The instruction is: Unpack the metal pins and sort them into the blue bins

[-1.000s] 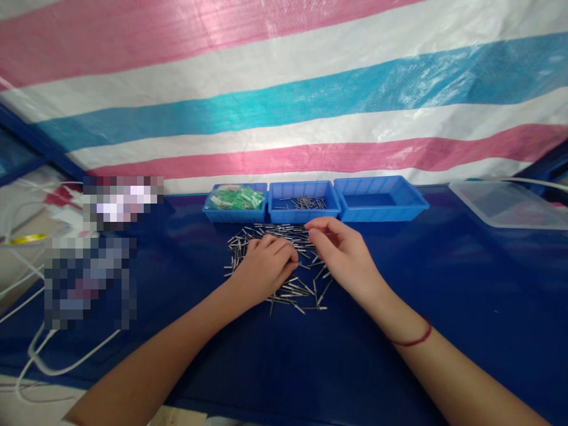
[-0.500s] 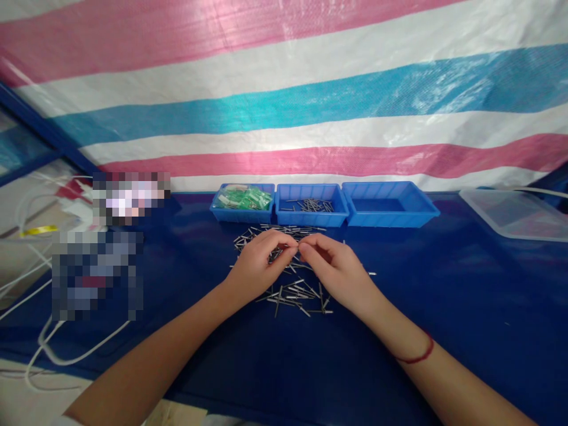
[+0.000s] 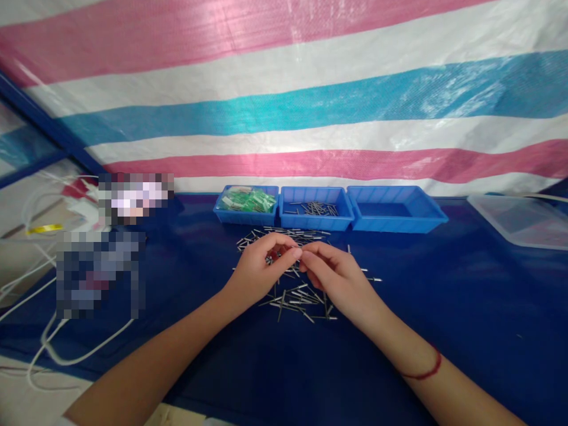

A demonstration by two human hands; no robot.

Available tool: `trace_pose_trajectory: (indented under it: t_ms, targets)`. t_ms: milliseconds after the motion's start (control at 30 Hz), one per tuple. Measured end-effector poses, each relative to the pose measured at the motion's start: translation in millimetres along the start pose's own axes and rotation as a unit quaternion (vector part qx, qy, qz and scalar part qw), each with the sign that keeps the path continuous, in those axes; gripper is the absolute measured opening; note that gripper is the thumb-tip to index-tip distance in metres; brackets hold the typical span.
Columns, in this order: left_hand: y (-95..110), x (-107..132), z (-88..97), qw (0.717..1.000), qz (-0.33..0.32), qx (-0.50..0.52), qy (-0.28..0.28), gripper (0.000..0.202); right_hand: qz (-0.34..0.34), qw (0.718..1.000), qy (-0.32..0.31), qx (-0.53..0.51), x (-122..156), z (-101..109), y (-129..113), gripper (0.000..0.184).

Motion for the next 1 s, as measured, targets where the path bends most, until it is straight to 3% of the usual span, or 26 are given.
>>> trace_pose_trajectory:
  t_ms: [167, 400, 667, 833, 1000]
  targets:
    - [8.1, 0.8, 2.2, 0.999, -0.036, -0.014, 0.005, 0.012, -0.015, 0.998, -0.008, -0.053, 0.5, -2.2, 1.8, 0.029]
    - [5.2, -0.3, 2.6, 0.999, -0.033, -0.031, 0.013, 0.012, 0.037, 0.995, 0.066, -0.058, 1.8, 3.9, -4.9, 0.022]
    - [-0.9, -2.1, -1.1, 0.999, -0.036, -0.031, -0.020, 0.015, 0.164, 0.972, 0.122, 0.116, 11.7, 6.2, -17.1, 0.010]
    - [1.8, -3.0, -4.5, 0.992, -0.073, -0.056, -0.084, 0.019, 0.187, 0.945, 0.126, 0.238, 19.6, 4.7, -22.1, 0.007]
    - [6.8, -1.4, -5.5, 0.988, -0.094, -0.071, -0.098, 0.023, 0.187, 0.932, 0.138, 0.278, 21.3, 9.1, -28.5, 0.009]
Point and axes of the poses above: each hand's wrist, its own x-axis away from the middle knuckle, its own z-axis out of the back of the hand, y = z × x, the point moved 5 cm from there along -x, towards the middle knuckle, and after that the axes turned 12 degrees about -y, right-handed, at the moved point
